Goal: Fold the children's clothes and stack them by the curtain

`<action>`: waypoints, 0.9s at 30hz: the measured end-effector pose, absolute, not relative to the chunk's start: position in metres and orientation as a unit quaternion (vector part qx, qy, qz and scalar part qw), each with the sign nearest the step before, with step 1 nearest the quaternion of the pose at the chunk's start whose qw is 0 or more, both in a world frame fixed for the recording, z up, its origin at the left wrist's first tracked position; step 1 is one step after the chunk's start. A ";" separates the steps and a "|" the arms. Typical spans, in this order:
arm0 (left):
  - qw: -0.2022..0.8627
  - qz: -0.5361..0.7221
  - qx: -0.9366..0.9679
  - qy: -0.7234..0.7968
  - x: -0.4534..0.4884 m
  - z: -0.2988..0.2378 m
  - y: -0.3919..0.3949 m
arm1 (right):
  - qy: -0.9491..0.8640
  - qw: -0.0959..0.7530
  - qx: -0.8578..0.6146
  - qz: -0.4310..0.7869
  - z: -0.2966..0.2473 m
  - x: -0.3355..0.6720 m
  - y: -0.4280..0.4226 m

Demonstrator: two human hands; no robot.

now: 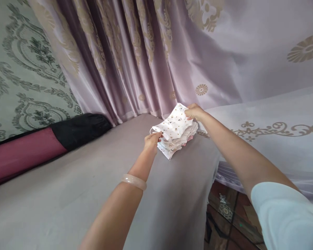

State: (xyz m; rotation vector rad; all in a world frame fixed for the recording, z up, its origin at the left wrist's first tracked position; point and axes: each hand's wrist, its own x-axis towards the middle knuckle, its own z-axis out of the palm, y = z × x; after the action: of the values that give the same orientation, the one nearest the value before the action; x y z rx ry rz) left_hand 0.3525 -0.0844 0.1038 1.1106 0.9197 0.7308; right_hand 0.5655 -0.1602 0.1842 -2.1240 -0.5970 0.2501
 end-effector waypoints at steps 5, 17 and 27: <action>0.694 0.317 0.488 0.423 0.365 0.098 -0.086 | -0.238 0.382 -0.889 0.081 0.175 0.582 -0.158; 0.669 0.284 0.520 0.449 0.374 0.081 -0.083 | -0.238 0.314 -0.916 0.069 0.147 0.597 -0.150; 0.648 0.284 0.560 0.431 0.328 0.066 -0.079 | -0.243 0.195 -0.948 0.065 0.133 0.578 -0.144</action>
State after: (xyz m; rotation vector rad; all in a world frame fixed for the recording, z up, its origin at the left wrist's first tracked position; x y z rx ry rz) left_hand 0.3278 -0.0787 0.0657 1.2728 0.9810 0.6469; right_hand 0.5784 -0.1443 0.1326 -2.6564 -0.6814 0.1824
